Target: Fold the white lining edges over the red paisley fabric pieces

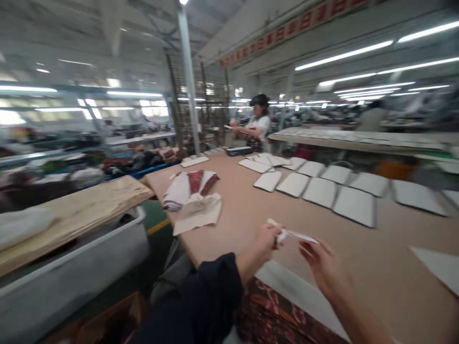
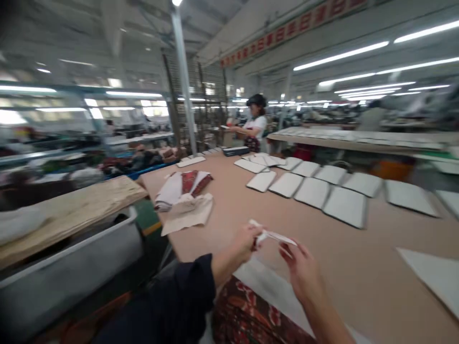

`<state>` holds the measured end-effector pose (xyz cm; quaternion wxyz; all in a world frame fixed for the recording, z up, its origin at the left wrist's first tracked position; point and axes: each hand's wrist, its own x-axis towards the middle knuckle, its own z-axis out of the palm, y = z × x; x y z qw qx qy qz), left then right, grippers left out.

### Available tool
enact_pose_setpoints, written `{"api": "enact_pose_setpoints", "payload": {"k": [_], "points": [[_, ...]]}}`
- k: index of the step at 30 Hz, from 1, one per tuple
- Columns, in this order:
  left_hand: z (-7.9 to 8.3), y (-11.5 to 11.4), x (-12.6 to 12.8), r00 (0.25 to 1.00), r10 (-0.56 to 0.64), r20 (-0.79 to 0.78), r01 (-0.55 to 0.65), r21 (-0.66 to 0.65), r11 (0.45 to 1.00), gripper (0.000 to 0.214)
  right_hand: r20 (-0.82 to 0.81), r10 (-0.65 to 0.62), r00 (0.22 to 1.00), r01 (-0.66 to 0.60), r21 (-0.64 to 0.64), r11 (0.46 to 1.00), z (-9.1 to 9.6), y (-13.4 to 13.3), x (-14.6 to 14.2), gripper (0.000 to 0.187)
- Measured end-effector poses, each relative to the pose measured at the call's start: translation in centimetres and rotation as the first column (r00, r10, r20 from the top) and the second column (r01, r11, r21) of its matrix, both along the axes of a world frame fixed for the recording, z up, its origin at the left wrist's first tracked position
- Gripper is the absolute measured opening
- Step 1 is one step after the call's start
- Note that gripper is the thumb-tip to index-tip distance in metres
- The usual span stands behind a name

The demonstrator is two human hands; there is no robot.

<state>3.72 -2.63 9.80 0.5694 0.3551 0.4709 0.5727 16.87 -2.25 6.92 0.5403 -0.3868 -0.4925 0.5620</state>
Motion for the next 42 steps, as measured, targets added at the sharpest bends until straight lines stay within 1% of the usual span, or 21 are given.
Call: {"api": "enact_pose_setpoints", "payload": {"k": [1, 2, 3, 5, 8, 11, 13, 16, 20, 24, 27, 30, 31, 33, 35, 37, 39, 40, 42], "points": [[-0.3, 0.8, 0.4, 0.999, -0.020, 0.044, 0.022, -0.051, 0.998, 0.028, -0.049, -0.096, 0.994, 0.095, -0.013, 0.995, -0.2, 0.3, 1.0, 0.023], [-0.6, 1.6, 0.5, 0.996, -0.016, 0.091, 0.022, -0.073, 0.997, 0.025, -0.172, -0.142, 0.975, 0.135, -0.052, 0.989, -0.3, 0.6, 1.6, 0.021], [-0.8, 2.3, 0.5, 0.991, -0.010, 0.133, 0.022, -0.091, 0.996, 0.021, -0.260, -0.142, 0.955, 0.127, -0.075, 0.989, -0.2, 0.8, 2.0, 0.020], [-1.2, 3.3, 0.2, 0.982, -0.012, 0.190, 0.034, -0.112, 0.993, 0.015, -0.383, -0.125, 0.915, 0.090, -0.109, 0.990, 0.2, 0.9, 2.2, 0.018], [-1.8, 3.9, -0.7, 0.973, 0.015, 0.232, 0.019, -0.140, 0.990, 0.013, -0.450, -0.085, 0.889, 0.038, -0.112, 0.993, 1.1, 0.3, 2.7, 0.016], [-2.5, 4.4, -2.1, 0.965, 0.110, 0.237, -0.069, -0.178, 0.982, 0.009, -0.512, -0.077, 0.856, 0.025, -0.108, 0.994, 1.6, -0.2, 4.6, 0.015], [-3.0, 4.8, -3.4, 0.959, 0.162, 0.231, -0.118, -0.193, 0.974, 0.006, -0.528, -0.084, 0.845, 0.023, -0.121, 0.992, 1.4, -0.4, 6.5, 0.015], [-3.7, 4.9, -5.2, 0.961, 0.168, 0.220, -0.125, -0.195, 0.973, 0.005, -0.487, -0.117, 0.866, 0.051, -0.146, 0.988, 0.4, -0.6, 9.1, 0.020], [-4.7, 4.0, -6.1, 0.977, 0.106, 0.186, -0.074, -0.175, 0.982, 0.008, -0.423, -0.164, 0.891, 0.100, -0.171, 0.980, -0.8, -1.0, 11.1, 0.028], [-5.1, 3.1, -6.1, 0.990, -0.003, 0.143, 0.025, -0.152, 0.988, 0.011, -0.386, -0.197, 0.901, 0.130, -0.194, 0.972, -0.9, -1.1, 12.1, 0.029], [-5.3, 2.8, -6.2, 0.994, -0.102, 0.047, 0.108, -0.161, 0.981, 0.016, -0.358, -0.223, 0.907, 0.155, -0.208, 0.966, -1.0, -1.2, 13.3, 0.031], [-5.9, 2.6, -6.0, 0.972, -0.209, -0.104, 0.184, -0.210, 0.960, 0.022, -0.198, -0.271, 0.942, 0.221, -0.239, 0.945, -1.7, -1.8, 15.3, 0.036], [-6.2, 2.5, -5.8, 0.958, -0.237, -0.159, 0.199, -0.221, 0.955, 0.023, -0.136, -0.267, 0.954, 0.227, -0.253, 0.940, -2.1, -2.1, 16.1, 0.037], [-7.1, 2.3, -5.4, 0.924, -0.266, -0.275, 0.206, -0.230, 0.951, 0.023, -0.057, -0.204, 0.977, 0.179, -0.295, 0.939, -2.8, -3.0, 17.4, 0.038], [-8.0, 2.1, -4.7, 0.869, -0.271, -0.415, 0.192, -0.223, 0.956, 0.019, -0.040, -0.123, 0.992, 0.102, -0.343, 0.934, -3.4, -4.0, 18.4, 0.037], [-8.8, 2.1, -4.2, 0.774, -0.258, -0.579, 0.172, -0.200, 0.965, 0.014, -0.024, -0.093, 0.995, 0.078, -0.377, 0.923, -3.8, -4.8, 19.0, 0.033], [-9.5, 2.1, -3.8, 0.677, -0.247, -0.693, 0.174, -0.175, 0.969, 0.014, 0.019, -0.109, 0.994, 0.108, -0.371, 0.922, -4.2, -5.3, 19.2, 0.030], [-9.8, 2.2, -3.7, 0.643, -0.246, -0.725, 0.181, -0.169, 0.969, 0.014, 0.054, -0.120, 0.991, 0.131, -0.358, 0.925, -4.5, -5.3, 19.2, 0.029], [-10.2, 2.3, -3.7, 0.607, -0.253, -0.754, 0.199, -0.164, 0.966, 0.014, 0.165, -0.146, 0.975, 0.192, -0.314, 0.930, -5.2, -5.2, 19.3, 0.030]]}}
